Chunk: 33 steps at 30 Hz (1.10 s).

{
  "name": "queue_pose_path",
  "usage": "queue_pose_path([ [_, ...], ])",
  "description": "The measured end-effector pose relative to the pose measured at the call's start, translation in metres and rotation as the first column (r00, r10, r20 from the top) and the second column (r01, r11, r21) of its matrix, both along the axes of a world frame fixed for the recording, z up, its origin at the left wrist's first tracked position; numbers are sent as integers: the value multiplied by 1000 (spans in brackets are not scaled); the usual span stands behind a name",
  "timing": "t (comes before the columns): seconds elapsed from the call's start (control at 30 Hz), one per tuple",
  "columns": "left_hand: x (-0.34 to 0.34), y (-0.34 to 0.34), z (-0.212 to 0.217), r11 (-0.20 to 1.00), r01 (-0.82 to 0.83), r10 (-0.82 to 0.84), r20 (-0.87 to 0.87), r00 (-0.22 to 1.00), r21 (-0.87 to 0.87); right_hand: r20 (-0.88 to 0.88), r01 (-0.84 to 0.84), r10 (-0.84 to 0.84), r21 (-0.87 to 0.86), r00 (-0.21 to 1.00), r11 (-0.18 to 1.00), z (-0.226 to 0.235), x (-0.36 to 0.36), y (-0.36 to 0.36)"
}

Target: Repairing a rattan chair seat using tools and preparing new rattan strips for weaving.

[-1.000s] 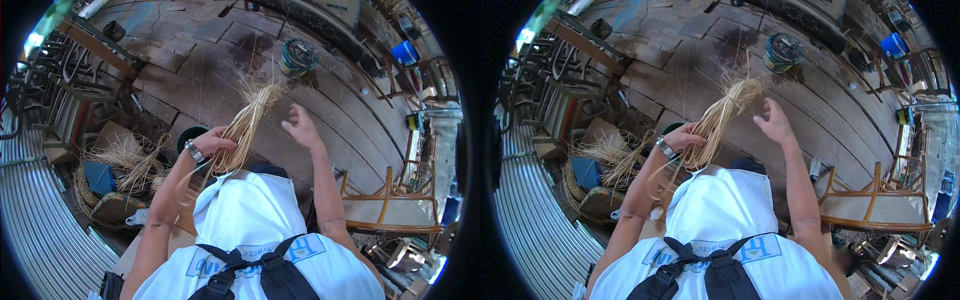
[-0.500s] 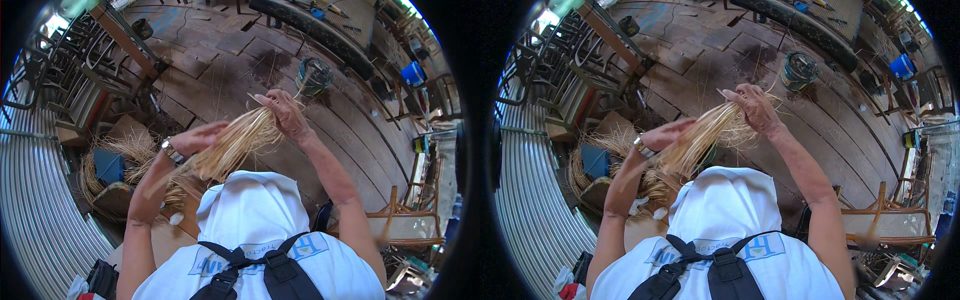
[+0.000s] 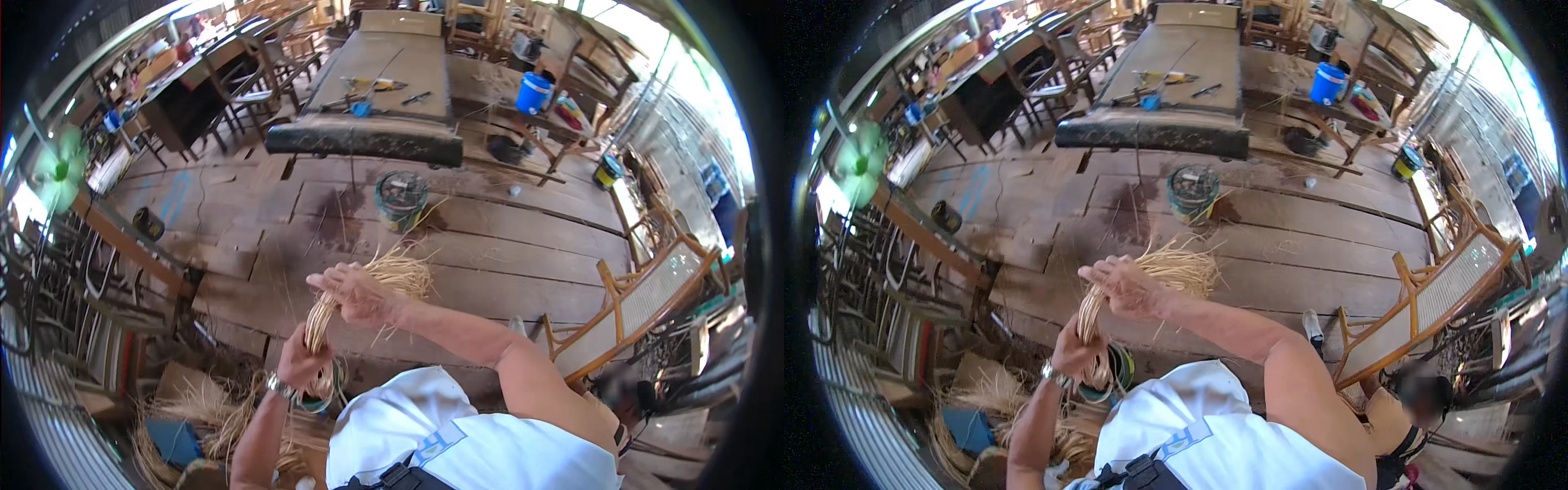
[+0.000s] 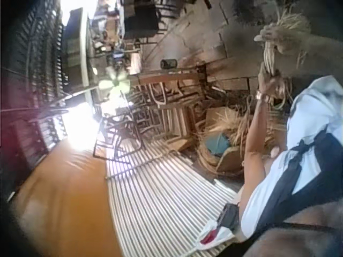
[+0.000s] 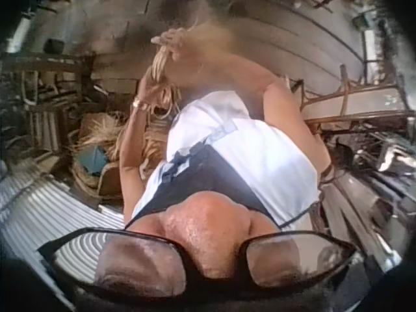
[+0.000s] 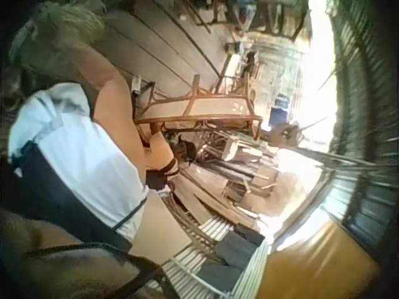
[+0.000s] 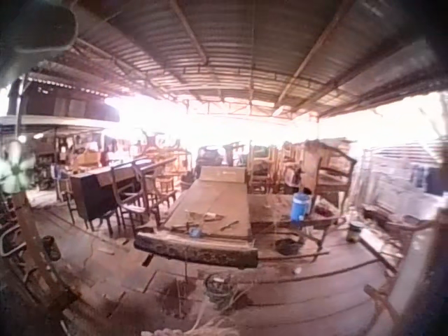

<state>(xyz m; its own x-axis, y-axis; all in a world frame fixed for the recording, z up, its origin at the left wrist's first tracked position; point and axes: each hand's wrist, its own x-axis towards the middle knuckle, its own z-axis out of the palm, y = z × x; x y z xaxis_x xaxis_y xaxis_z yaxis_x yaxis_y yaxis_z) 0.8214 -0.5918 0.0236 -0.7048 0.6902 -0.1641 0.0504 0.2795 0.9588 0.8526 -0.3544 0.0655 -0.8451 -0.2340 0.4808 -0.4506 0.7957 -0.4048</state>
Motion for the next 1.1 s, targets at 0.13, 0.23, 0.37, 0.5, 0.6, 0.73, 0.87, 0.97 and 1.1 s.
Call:
queue_pose_path([
  [0.13, 28, -3, 7, 985, -1, -43, 257, 966, 172, -48, 20, -22, -33, 999, 999, 23, 1, 9],
  [0.23, 37, -15, 13, 951, 68, -230, 545, 806, 301, -134, -128, 129, 13, 983, 992, 47, -5, 4],
  [0.37, 54, -28, 3, 863, 242, -504, 717, 482, 443, -149, -237, 235, 2, 960, 971, 58, -9, 0],
  [0.5, 79, -34, -25, 830, 239, -527, 569, 631, 504, -80, -362, 358, -39, 930, 932, 65, -17, -9],
  [0.6, 77, -26, 9, 859, 371, -511, 542, 667, 353, 42, -365, 370, -99, 928, 926, 69, -8, 3],
  [0.73, 77, -47, 24, 943, 222, -324, 824, 465, 246, 251, -308, 318, -80, 914, 948, 51, -3, 17],
  [0.87, 133, -98, -17, 720, -256, -581, 762, 286, 645, 287, -407, 464, -237, 838, 882, 32, -18, -18],
  [0.97, 169, -80, 4, 598, -430, -723, 687, 76, 676, 241, -477, 578, -370, 780, 797, 19, -27, -45],
  [1.1, 185, -51, -16, 783, -132, -605, 793, 73, 609, 303, -148, 390, -593, 870, 792, 9, -42, 16],
])
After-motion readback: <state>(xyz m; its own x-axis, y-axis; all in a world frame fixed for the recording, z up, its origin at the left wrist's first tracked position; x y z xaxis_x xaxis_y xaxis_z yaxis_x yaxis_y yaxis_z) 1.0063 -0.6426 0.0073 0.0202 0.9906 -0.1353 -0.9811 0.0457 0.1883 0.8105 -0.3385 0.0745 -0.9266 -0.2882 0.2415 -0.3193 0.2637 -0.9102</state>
